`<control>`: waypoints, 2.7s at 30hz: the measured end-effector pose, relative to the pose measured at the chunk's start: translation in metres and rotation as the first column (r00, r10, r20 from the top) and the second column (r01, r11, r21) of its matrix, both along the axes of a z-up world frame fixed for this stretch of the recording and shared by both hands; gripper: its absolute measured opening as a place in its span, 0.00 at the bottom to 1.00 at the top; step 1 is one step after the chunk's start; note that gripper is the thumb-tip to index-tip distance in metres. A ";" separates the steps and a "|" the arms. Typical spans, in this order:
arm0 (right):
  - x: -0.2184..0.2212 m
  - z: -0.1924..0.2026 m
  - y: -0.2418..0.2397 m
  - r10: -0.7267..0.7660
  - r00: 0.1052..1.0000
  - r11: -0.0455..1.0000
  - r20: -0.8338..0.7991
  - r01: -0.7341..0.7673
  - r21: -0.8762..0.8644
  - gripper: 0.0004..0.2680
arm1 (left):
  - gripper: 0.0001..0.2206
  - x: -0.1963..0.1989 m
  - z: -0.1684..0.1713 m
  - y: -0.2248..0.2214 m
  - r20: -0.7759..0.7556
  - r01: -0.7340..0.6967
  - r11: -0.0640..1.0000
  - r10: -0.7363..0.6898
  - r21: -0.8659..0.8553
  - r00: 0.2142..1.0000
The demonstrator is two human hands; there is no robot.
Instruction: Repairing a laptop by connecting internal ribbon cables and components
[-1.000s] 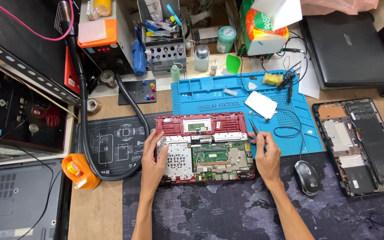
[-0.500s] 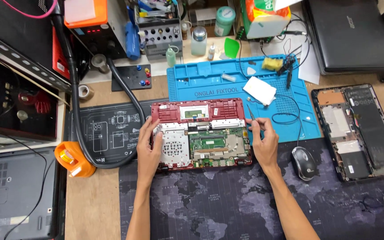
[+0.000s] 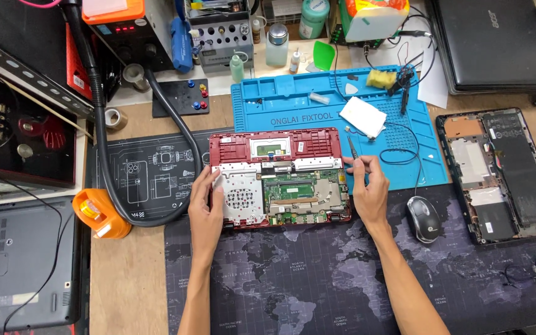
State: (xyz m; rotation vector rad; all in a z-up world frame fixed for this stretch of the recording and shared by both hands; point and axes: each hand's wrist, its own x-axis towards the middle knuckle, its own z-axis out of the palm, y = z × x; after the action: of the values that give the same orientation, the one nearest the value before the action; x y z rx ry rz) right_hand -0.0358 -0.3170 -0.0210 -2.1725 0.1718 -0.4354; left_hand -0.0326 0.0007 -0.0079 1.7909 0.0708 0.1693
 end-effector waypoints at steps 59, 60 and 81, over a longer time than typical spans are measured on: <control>0.088 0.023 0.005 0.321 0.946 0.926 -0.046 -0.324 -0.196 0.13 | 0.28 -0.069 0.024 -0.086 -0.604 -0.405 0.518 -0.303 -0.754 0.738; 0.097 0.021 0.007 0.369 0.927 0.897 -0.074 -0.376 -0.231 0.12 | 0.27 -0.070 0.024 -0.087 -0.607 -0.418 0.509 -0.289 -0.753 0.741; 0.109 0.042 0.006 0.527 0.712 0.800 -0.465 -0.600 -0.011 0.13 | 0.10 -0.079 0.014 -0.067 -0.543 -0.188 0.823 -0.164 -0.535 0.824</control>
State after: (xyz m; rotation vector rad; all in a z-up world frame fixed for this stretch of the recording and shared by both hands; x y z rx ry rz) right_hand 0.0729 -0.3113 0.0210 -2.3129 -0.3019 0.4238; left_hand -0.1111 -0.0662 0.0063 1.1734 0.5163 -0.3653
